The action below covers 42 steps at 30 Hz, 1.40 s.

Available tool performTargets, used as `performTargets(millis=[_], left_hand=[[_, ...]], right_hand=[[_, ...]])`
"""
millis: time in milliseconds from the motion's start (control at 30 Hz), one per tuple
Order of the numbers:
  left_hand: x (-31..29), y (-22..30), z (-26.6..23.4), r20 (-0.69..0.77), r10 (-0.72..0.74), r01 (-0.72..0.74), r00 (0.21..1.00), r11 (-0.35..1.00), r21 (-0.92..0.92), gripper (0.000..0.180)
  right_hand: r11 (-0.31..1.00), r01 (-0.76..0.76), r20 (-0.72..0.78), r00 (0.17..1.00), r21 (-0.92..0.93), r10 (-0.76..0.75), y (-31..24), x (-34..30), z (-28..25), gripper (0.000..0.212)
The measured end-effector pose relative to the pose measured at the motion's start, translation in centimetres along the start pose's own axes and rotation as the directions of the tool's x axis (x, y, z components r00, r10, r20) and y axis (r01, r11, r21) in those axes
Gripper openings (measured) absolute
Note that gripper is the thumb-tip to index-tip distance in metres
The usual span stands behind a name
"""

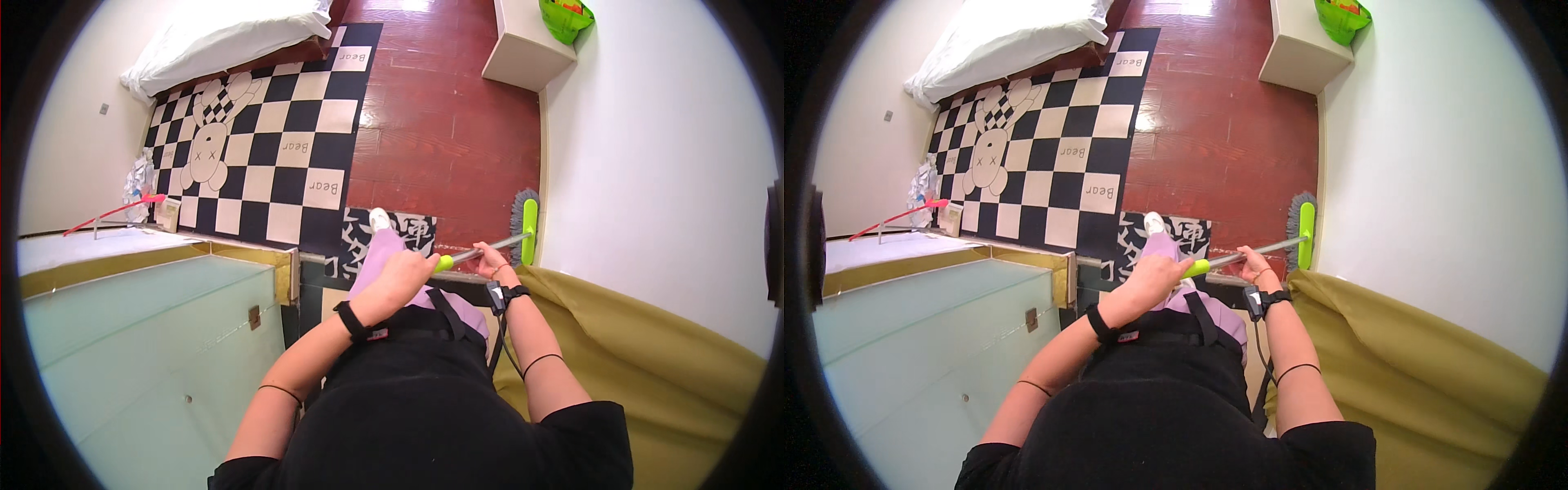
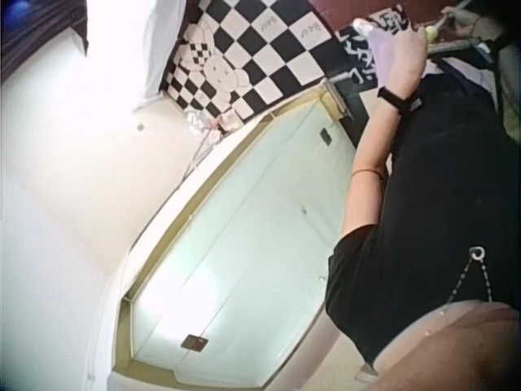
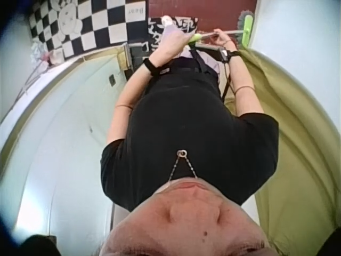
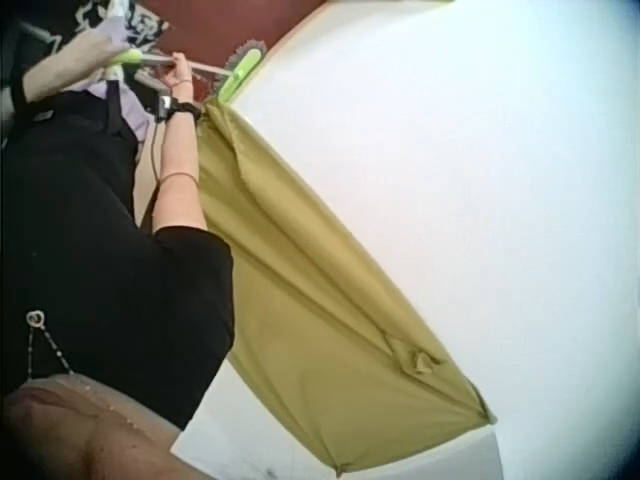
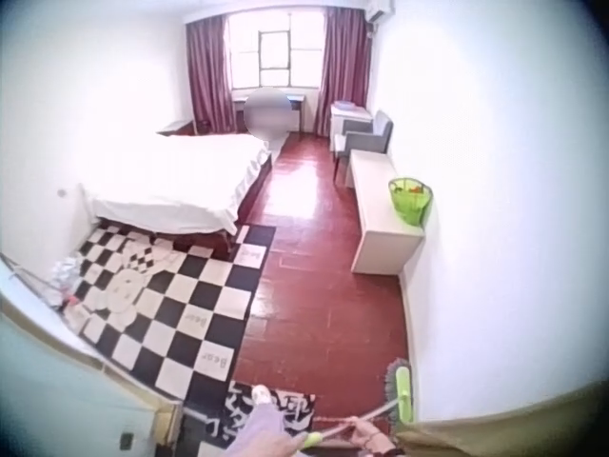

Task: Mopping the floor of a bedroom using a spray mop.

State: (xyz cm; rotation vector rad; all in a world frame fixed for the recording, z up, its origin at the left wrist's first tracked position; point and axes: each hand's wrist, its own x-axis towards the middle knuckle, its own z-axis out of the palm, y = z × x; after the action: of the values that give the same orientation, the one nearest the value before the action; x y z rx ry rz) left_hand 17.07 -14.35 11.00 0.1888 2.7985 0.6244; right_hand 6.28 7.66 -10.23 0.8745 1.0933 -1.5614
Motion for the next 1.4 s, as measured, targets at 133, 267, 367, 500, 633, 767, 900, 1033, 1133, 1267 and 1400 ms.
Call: performTargets(millis=[133,267,367,500,633,767,900,1033,1133,1267,1400], left_hand=[[2.6,-3.6,-2.1,-0.024,0.049,-0.05,0.999,0.998,-0.037,0.022],[1.2,-7.5,-5.7,0.004,-0.062,0.062,0.998,0.997,-0.049,0.03],[-2.6,-11.2,-11.1,-0.016,-0.174,0.172,0.985,0.981,-0.088,0.041],[-8.4,-13.8,-18.6,-0.007,-0.407,0.405,0.913,0.911,-0.084,0.046],[-14.4,-13.2,-22.2,-0.017,-0.722,0.721,0.692,0.692,-0.037,0.038],[-15.1,-13.0,-21.9,0.014,-0.841,0.841,0.54,0.54,-0.042,0.037],[-15.2,-14.4,-18.5,-0.057,-0.873,0.86,0.485,0.487,-0.152,0.035],[-15.7,-14.7,-16.8,0.001,-0.898,0.848,0.44,0.416,-0.328,0.037],[-16.2,-14.8,-16.1,-0.028,-0.927,0.848,0.375,0.355,-0.393,0.037],[-16.0,-14.2,-15.7,-0.028,-0.951,0.873,0.308,0.294,-0.388,0.036],[-14.0,-14.4,-15.8,-0.079,-0.941,0.867,0.33,0.335,-0.37,0.037]], right_hand=[[0.999,-0.042,-0.073,0.996,-0.001,0.042,-2.5,1.4,2.8,0.013],[0.989,-0.13,-0.064,0.99,-0.069,0.125,-2.8,2.8,9.1,0.01],[0.963,-0.243,0.114,0.96,-0.112,0.256,-2.2,3.8,16.5,0.007],[0.893,-0.415,0.323,0.833,-0.172,0.449,0.4,6.2,26.1,0.011],[0.779,-0.381,0.351,0.733,-0.498,0.582,3.3,4.6,37.2,0.02],[0.726,-0.207,0.306,0.806,-0.656,0.507,4.1,3.5,43.5,0.022],[0.672,-0.087,0.229,0.902,-0.735,0.366,4.2,5.5,45.0,0.024],[0.519,-0.072,0.175,0.894,-0.852,0.412,3.5,6.2,45.1,0.024],[0.511,-0.081,0.177,0.883,-0.856,0.435,4.1,6.6,45.2,0.026],[0.484,-0.166,0.131,0.843,-0.859,0.522,4.2,7.4,44.5,0.026],[0.47,-0.208,0.09,0.84,-0.858,0.535,1.2,7.5,44.1,0.026]])
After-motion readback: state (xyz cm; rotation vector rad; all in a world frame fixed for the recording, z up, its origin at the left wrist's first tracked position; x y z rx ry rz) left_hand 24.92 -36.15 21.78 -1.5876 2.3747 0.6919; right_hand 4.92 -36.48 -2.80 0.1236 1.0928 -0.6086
